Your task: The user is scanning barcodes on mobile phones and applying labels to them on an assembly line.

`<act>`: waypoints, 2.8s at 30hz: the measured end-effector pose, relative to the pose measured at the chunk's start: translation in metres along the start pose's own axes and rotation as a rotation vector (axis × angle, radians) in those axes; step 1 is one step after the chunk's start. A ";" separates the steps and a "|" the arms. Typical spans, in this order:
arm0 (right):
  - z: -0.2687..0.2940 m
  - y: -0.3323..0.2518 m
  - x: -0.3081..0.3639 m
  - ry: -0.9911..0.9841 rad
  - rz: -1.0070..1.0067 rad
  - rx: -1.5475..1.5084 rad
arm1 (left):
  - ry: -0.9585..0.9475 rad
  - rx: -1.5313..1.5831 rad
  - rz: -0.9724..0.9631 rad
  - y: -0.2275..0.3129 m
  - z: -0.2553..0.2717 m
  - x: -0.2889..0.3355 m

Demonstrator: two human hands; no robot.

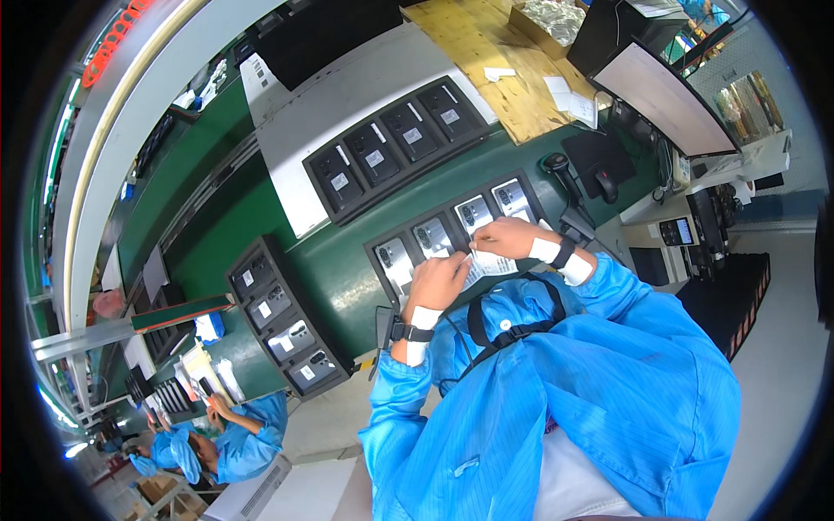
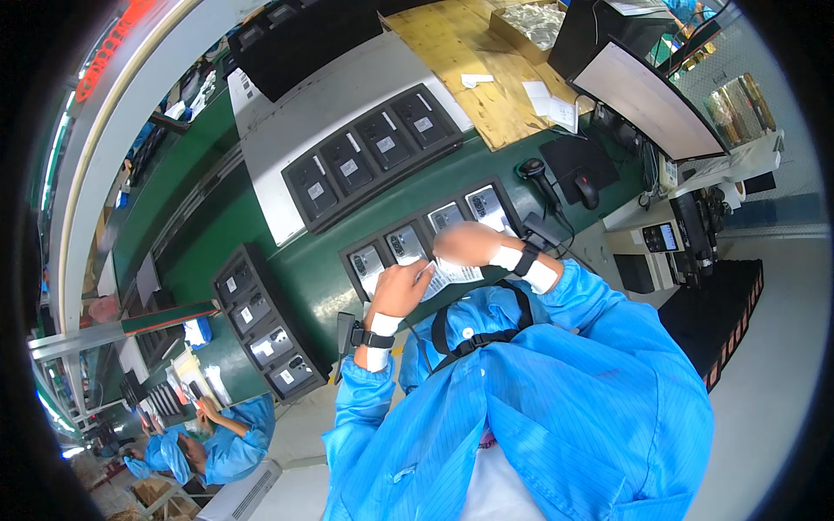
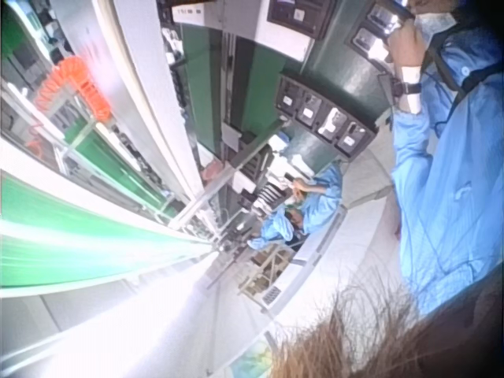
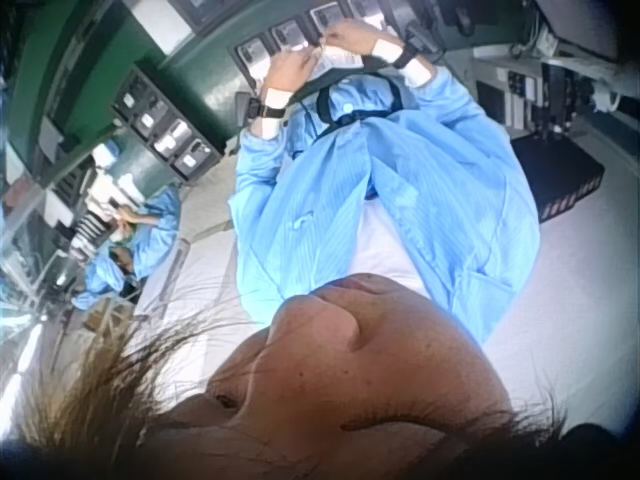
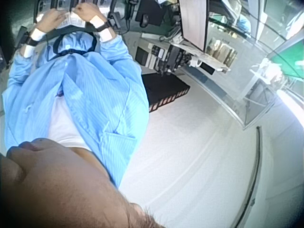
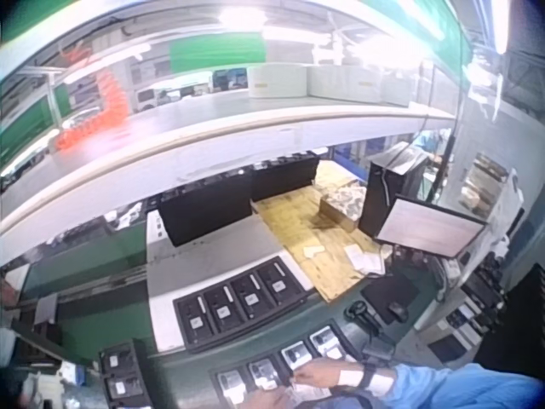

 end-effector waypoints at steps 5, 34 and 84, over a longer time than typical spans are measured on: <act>0.004 0.057 0.009 0.071 0.052 -0.004 | 0.050 -0.051 0.005 -0.005 -0.002 0.000; -0.102 0.076 -0.079 0.540 0.046 -0.017 | -0.032 -0.021 -0.394 -0.100 -0.051 0.004; -0.163 0.070 -0.002 0.392 -0.222 -0.948 | 0.683 0.304 0.488 -0.170 -0.107 0.083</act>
Point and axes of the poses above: each hand's wrist, its own x-axis away from the middle knuckle, its own z-axis out of the back of the hand, y = z × x, the point moved 5 cm from there along -x, towards the middle knuckle, and after that the axes turned 11 degrees about -x, right-handed, at the moved point
